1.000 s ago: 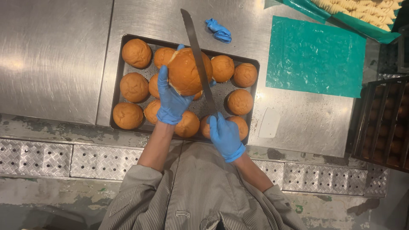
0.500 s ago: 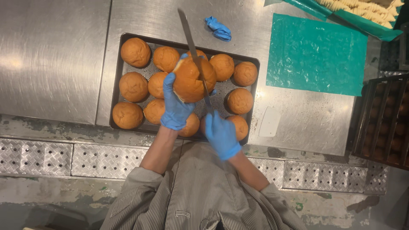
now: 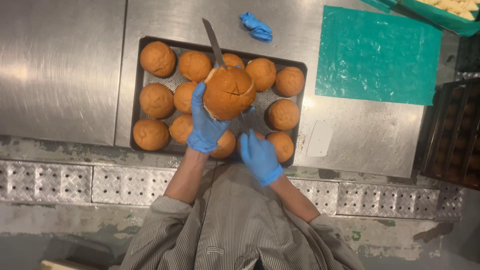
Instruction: The person slices a cross shape into the top of several bread buns on a metal baking tray using a long knife, handling one bun at a time with blue-gloved hands.
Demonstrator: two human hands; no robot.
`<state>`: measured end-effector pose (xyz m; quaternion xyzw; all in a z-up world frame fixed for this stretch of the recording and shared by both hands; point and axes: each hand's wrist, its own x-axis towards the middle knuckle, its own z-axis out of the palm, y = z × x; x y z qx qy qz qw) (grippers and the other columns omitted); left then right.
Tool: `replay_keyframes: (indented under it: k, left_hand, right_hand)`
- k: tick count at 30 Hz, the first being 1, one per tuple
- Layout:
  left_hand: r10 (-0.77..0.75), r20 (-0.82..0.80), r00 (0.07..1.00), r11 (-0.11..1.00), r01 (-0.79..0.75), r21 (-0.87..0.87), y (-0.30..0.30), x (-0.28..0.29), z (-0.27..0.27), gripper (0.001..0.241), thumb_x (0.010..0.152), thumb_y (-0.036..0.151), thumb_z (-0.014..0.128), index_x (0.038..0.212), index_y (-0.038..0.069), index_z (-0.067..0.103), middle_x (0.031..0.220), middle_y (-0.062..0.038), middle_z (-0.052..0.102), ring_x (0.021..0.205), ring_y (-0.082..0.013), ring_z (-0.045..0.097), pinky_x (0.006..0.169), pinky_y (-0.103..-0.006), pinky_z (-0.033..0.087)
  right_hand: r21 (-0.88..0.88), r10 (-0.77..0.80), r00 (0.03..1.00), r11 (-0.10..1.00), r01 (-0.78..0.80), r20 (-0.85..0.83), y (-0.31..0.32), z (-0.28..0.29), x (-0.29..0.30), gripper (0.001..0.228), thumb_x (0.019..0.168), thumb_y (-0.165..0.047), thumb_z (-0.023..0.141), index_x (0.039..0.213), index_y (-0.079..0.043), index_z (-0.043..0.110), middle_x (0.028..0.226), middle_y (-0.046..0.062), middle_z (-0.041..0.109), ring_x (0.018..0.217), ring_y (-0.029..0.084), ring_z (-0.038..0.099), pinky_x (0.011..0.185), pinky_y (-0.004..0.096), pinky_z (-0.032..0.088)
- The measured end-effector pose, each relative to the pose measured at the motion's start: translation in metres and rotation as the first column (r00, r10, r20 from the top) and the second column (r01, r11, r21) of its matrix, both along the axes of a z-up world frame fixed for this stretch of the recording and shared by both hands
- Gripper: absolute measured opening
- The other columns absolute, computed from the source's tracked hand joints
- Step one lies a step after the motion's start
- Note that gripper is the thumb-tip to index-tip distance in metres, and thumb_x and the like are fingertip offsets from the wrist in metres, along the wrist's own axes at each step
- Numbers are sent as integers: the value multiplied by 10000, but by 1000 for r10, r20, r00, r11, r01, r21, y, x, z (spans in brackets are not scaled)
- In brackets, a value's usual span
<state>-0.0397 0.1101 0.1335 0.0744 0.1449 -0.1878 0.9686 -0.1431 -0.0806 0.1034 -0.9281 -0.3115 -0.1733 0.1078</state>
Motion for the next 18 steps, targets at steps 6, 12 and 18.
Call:
replay_keyframes:
  k: [6, 12, 18]
  left_hand:
    - [27, -58, 998, 989, -35, -146, 3, 21, -3, 661, 962, 479, 625, 1499, 121, 480, 1510, -162, 530, 1349, -402, 554, 1105, -638, 491]
    - [37, 687, 726, 422, -635, 648, -18, 34, -42, 929, 923, 452, 940, 1528, 248, 266, 1574, -94, 382, 1418, -362, 479, 1115, -696, 519]
    - [56, -129, 990, 938, -8, 347, -28, 50, -136, 735, 931, 532, 672, 1486, 88, 486, 1487, -150, 565, 1344, -335, 581, 1035, -541, 555]
  right_hand:
    - [246, -232, 895, 908, 340, -381, 14, -4, -7, 301, 974, -162, 659, 1162, 70, 626, 685, 185, 664, 557, 348, 641, 518, 475, 511]
    - [61, -165, 803, 968, 242, -573, -43, 3, -63, 340, 954, -229, 596, 1118, 68, 612, 711, 217, 656, 513, 335, 637, 463, 457, 496]
    - [3, -403, 587, 823, 568, -702, -115, 32, -94, 313, 1001, -268, 517, 1119, -8, 645, 545, 175, 607, 502, 345, 643, 505, 461, 497]
